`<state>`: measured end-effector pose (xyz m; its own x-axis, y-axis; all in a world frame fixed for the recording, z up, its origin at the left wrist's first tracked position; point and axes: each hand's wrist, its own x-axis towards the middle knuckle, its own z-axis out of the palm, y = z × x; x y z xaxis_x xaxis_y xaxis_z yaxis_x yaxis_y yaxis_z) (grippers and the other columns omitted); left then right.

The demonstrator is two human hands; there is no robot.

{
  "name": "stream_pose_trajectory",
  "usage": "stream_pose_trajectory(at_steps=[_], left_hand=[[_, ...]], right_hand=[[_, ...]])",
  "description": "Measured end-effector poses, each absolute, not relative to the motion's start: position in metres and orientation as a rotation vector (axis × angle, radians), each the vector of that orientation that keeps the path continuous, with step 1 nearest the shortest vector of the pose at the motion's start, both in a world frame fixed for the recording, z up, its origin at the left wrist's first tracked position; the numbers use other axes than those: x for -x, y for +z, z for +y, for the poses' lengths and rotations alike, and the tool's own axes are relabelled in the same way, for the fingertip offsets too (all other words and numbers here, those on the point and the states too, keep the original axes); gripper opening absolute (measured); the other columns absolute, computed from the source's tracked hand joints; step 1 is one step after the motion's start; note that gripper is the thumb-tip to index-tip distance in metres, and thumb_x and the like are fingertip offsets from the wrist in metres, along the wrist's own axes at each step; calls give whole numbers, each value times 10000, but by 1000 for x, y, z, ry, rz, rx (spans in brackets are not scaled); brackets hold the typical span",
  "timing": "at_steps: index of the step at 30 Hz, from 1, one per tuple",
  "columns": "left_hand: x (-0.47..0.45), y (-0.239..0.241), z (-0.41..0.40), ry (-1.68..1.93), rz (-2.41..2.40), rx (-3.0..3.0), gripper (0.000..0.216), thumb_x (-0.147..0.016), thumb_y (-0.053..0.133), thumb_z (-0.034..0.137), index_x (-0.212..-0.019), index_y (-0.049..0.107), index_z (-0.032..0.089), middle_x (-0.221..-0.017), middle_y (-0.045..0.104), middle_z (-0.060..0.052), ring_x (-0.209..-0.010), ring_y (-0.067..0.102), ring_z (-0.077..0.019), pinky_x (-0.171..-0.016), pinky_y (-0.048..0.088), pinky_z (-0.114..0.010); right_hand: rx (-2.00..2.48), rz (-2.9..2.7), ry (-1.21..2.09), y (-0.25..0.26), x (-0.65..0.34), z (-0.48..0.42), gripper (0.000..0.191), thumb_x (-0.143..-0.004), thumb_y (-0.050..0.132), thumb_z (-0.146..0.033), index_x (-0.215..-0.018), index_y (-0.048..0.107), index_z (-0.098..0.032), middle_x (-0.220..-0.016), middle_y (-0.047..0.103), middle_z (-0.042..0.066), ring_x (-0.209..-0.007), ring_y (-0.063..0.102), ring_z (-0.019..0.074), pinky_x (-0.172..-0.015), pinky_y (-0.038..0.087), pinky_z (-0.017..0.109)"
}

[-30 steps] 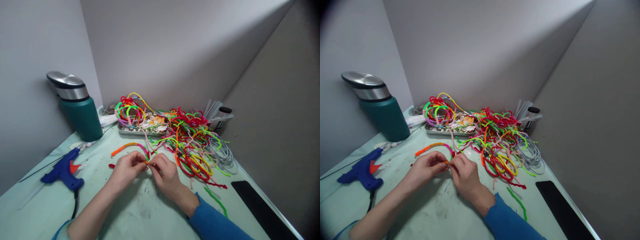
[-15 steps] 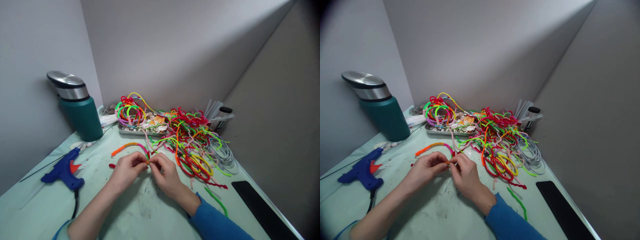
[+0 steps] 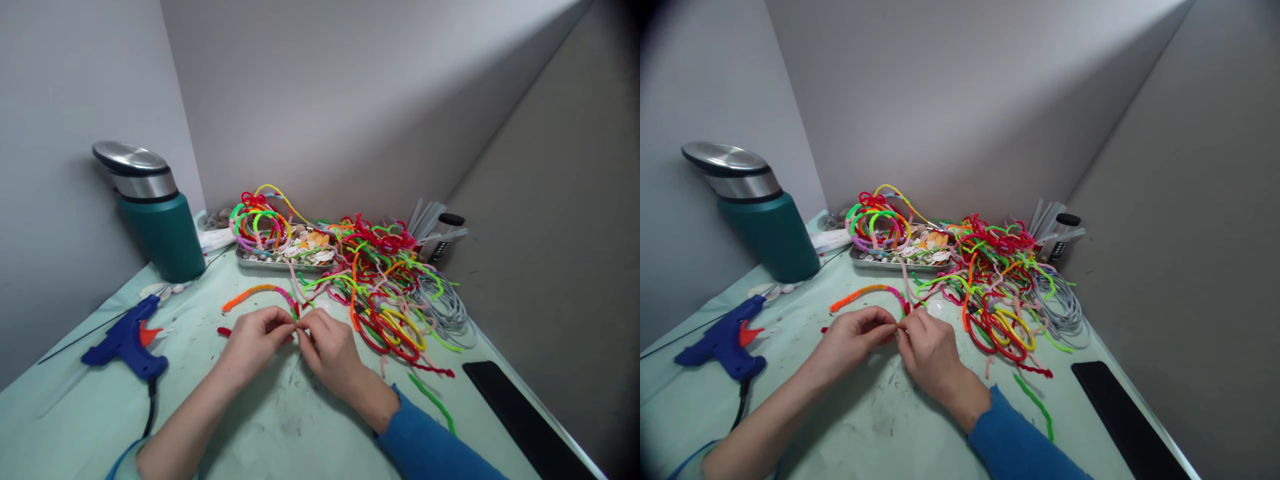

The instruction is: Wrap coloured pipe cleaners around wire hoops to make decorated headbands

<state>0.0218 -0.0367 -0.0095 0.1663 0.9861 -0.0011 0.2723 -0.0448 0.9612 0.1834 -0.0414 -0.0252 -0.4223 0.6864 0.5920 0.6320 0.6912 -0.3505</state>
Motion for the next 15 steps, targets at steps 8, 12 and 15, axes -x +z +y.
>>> stream_pose_trajectory(at_steps=[8,12,15], left_hand=[[-22,-12,-35,885,1386,-1643,120,-699,562,265,-707,645,179,-652,649,-10,-624,573,-160,-576,427,-237],[-22,-9,-36,892,1347,-1626,124,-707,540,250,-708,643,182,-653,650,-6,-627,582,-157,-580,431,-229],[-20,-8,-37,873,1338,-1624,131,-716,534,256,-707,644,185,-660,653,-7,-636,588,-158,-582,429,-227]], right_hand=[[1061,-2160,53,-28,-181,-41,102,-809,465,-121,-788,561,-150,-733,559,50,-647,517,151,-568,367,250],[1060,-2116,170,-29,-182,-41,94,-802,471,-116,-777,553,-156,-739,556,43,-668,526,146,-585,378,242],[1054,-2107,227,-28,-182,-41,88,-802,476,-121,-806,556,-158,-756,562,42,-681,528,146,-596,381,245]])
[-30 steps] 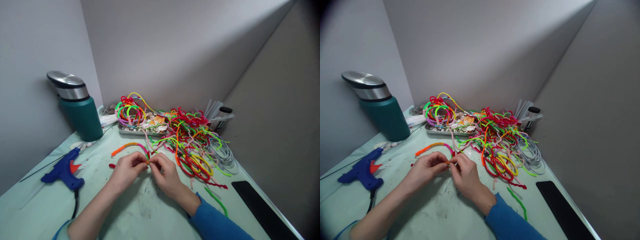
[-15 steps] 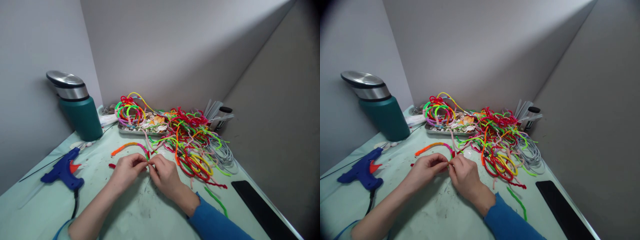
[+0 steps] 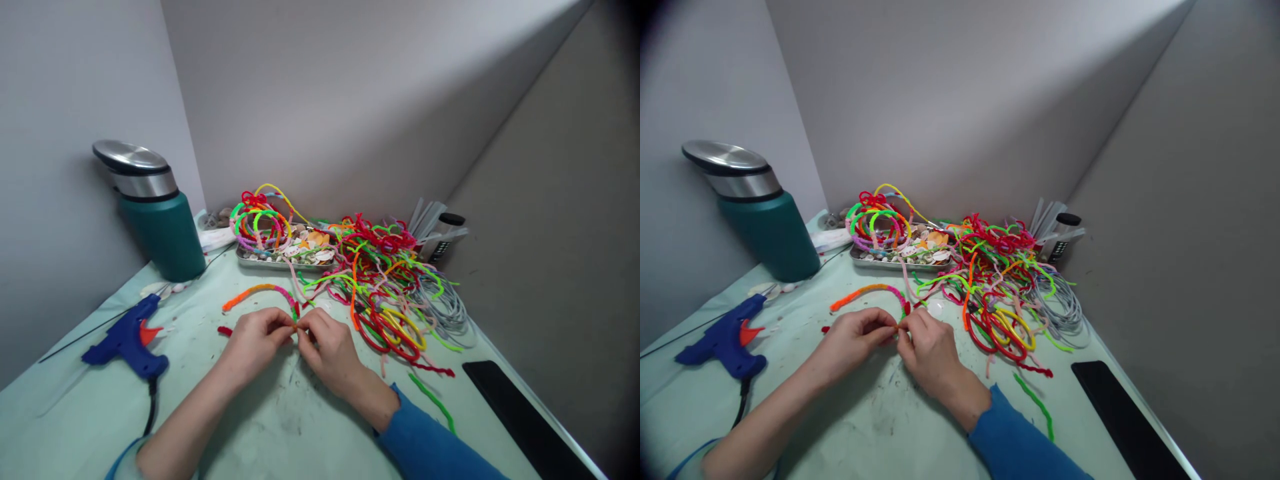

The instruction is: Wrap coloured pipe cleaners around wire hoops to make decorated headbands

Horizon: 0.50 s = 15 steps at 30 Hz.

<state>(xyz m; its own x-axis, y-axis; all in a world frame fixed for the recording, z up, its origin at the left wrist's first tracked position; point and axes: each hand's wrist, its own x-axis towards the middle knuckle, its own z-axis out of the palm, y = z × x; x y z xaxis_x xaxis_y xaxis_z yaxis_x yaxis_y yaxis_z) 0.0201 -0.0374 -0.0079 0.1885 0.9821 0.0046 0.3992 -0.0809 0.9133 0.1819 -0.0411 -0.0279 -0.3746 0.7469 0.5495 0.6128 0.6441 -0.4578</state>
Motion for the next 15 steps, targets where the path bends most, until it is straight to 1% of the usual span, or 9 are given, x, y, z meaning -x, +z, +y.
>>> stream_pose_trajectory(at_steps=[5,9,12,15], left_hand=[[-19,-9,-37,862,1336,-1669,130,-724,530,267,-690,625,186,-642,637,0,-612,564,-148,-556,405,-222],[-20,-10,-36,885,1336,-1660,122,-711,544,278,-709,616,180,-654,625,-1,-612,548,-146,-563,402,-228],[-19,-10,-36,891,1340,-1654,124,-688,566,292,-695,612,177,-632,601,5,-591,516,-140,-537,378,-224],[-18,-9,-36,873,1316,-1617,126,-682,563,297,-678,607,179,-605,583,13,-569,500,-136,-518,359,-221]], right_hand=[[1025,-2044,418,-26,-181,-39,86,-778,489,-100,-780,549,-160,-741,550,29,-672,511,138,-592,383,238],[1028,-1973,569,-25,-181,-37,93,-793,490,-104,-759,549,-167,-719,538,13,-656,496,127,-587,386,230],[1008,-1971,605,-24,-181,-38,96,-814,481,-110,-773,546,-168,-722,539,11,-662,497,127,-594,391,232],[980,-2027,552,-25,-182,-39,104,-840,457,-116,-817,542,-171,-756,548,23,-700,507,138,-627,401,248]])
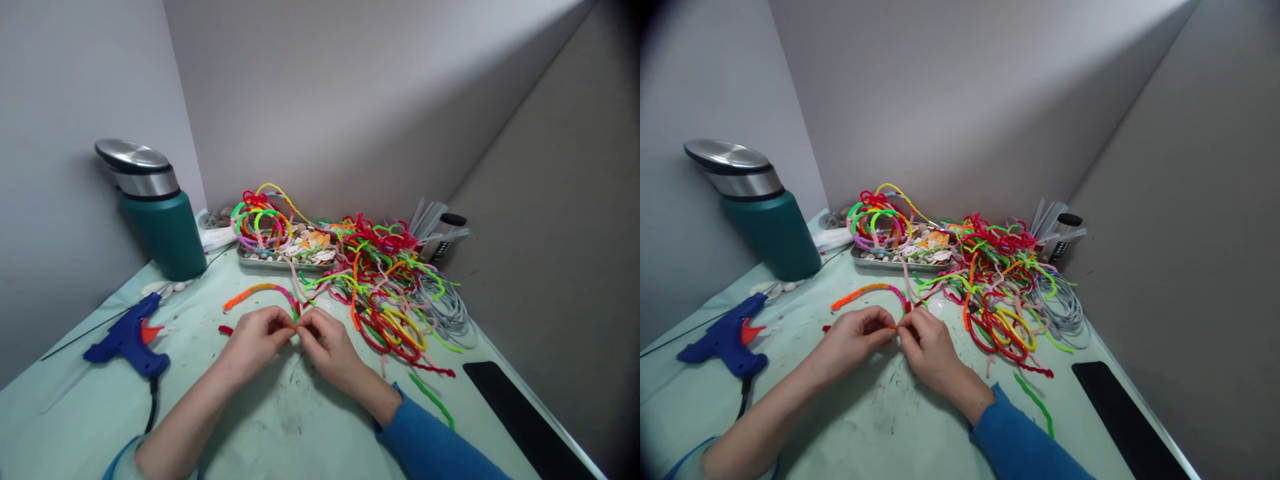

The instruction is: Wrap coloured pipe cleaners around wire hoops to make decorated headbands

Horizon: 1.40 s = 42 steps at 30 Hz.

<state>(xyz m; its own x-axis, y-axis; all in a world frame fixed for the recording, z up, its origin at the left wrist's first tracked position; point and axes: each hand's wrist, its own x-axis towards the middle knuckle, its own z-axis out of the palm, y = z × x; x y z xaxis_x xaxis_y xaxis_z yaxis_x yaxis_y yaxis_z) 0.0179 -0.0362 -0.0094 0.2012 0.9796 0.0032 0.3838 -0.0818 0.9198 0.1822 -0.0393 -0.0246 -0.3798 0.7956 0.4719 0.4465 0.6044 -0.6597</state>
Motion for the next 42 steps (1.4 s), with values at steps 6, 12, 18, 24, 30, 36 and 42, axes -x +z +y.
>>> stream_pose_trajectory(at_steps=[6,12,18,24,30,36,42], left_hand=[[-14,-11,-35,808,1298,-1606,121,-678,567,284,-669,612,171,-597,574,19,-566,484,-131,-520,352,-222],[-13,-12,-33,817,1291,-1590,119,-660,586,281,-659,622,168,-586,572,27,-553,480,-125,-514,347,-220],[-14,-11,-32,810,1253,-1515,134,-657,598,293,-674,618,162,-597,573,19,-553,491,-124,-523,359,-222],[-13,-10,-33,804,1194,-1448,114,-660,602,270,-669,610,157,-587,573,21,-538,486,-110,-509,349,-211],[-14,-10,-32,828,1181,-1442,119,-661,608,277,-669,609,158,-601,581,16,-556,507,-115,-518,369,-210],[-17,-7,-33,865,1172,-1335,107,-651,617,264,-670,601,159,-602,580,26,-562,525,-110,-554,397,-221],[-17,-6,-34,915,1202,-1247,143,-620,643,281,-679,606,157,-625,603,11,-578,558,-125,-574,425,-241]], right_hand=[[979,-2162,389,-29,-183,-42,115,-872,409,-138,-859,520,-168,-816,542,53,-751,508,163,-650,401,271],[1003,-2130,406,-29,-180,-43,118,-881,406,-139,-840,512,-174,-803,538,46,-750,506,163,-647,404,271],[959,-2127,405,-28,-181,-41,137,-884,394,-135,-835,514,-178,-791,536,46,-750,502,165,-639,402,272],[953,-2124,421,-27,-182,-40,147,-884,394,-140,-823,521,-180,-773,536,42,-732,502,162,-631,404,269],[951,-2060,466,-27,-181,-41,140,-892,405,-153,-832,528,-183,-780,546,37,-742,515,156,-652,411,268],[1004,-1984,431,-27,-181,-43,70,-864,450,-154,-855,514,-182,-811,540,44,-754,515,160,-653,408,274],[990,-2008,384,-27,-181,-44,84,-838,467,-144,-868,537,-181,-805,558,49,-747,529,163,-637,421,270]])
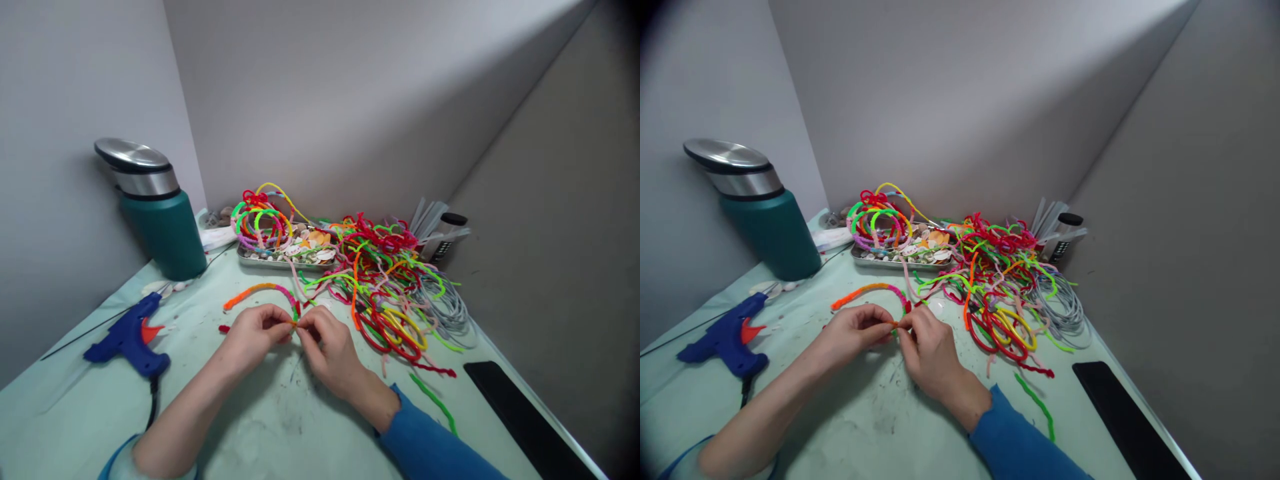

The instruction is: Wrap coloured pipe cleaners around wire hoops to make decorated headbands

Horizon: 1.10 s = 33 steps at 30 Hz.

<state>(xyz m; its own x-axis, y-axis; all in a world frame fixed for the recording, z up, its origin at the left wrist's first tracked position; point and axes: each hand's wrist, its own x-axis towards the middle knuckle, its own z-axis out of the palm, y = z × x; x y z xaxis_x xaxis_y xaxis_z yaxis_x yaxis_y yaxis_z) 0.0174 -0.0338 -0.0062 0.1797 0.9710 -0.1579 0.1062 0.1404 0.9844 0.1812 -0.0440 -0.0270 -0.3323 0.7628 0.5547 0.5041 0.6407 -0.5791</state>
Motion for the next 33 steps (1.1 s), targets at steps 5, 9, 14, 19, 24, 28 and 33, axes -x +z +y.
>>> stream_pose_trajectory(at_steps=[5,9,14,19,24,28,33], left_hand=[[-18,-8,-33,935,1199,-1211,165,-610,658,291,-683,602,154,-631,609,2,-587,569,-132,-595,449,-258],[-18,-8,-34,960,1208,-1274,149,-635,645,284,-703,604,158,-645,616,-4,-600,566,-138,-588,448,-259],[-18,-11,-35,1022,1309,-1491,112,-671,615,272,-718,624,171,-670,633,-12,-608,560,-144,-564,425,-241],[-20,-13,-36,1043,1374,-1676,87,-707,584,260,-726,623,185,-718,639,-15,-651,569,-153,-598,427,-243],[-23,-7,-39,1009,1459,-1781,92,-732,552,241,-739,622,181,-739,638,-23,-670,570,-159,-613,419,-252],[-26,-2,-42,984,1501,-1841,106,-745,527,215,-755,628,184,-743,642,-20,-690,574,-159,-628,411,-255],[-26,-1,-43,962,1504,-1838,120,-753,521,212,-774,638,189,-748,656,-15,-693,584,-156,-637,412,-256]], right_hand=[[990,-1966,397,-31,-180,-43,99,-852,476,-160,-867,572,-179,-803,584,54,-753,545,164,-656,434,278],[1006,-1899,440,-30,-178,-43,93,-847,499,-161,-849,591,-176,-795,595,49,-746,555,159,-659,437,274],[1043,-1802,487,-28,-175,-44,87,-829,524,-148,-810,601,-181,-774,602,38,-738,561,160,-654,438,273],[1065,-1771,521,-28,-174,-44,96,-814,529,-121,-787,602,-178,-771,603,36,-737,560,158,-644,435,264],[1098,-1784,510,-29,-174,-45,81,-808,526,-123,-768,577,-171,-756,581,30,-716,540,152,-630,412,260],[1114,-1803,515,-28,-174,-45,85,-812,514,-119,-772,572,-167,-757,572,28,-722,533,150,-633,402,255],[1094,-1817,496,-27,-175,-46,82,-813,511,-117,-781,569,-164,-761,566,27,-726,525,149,-642,392,256]])
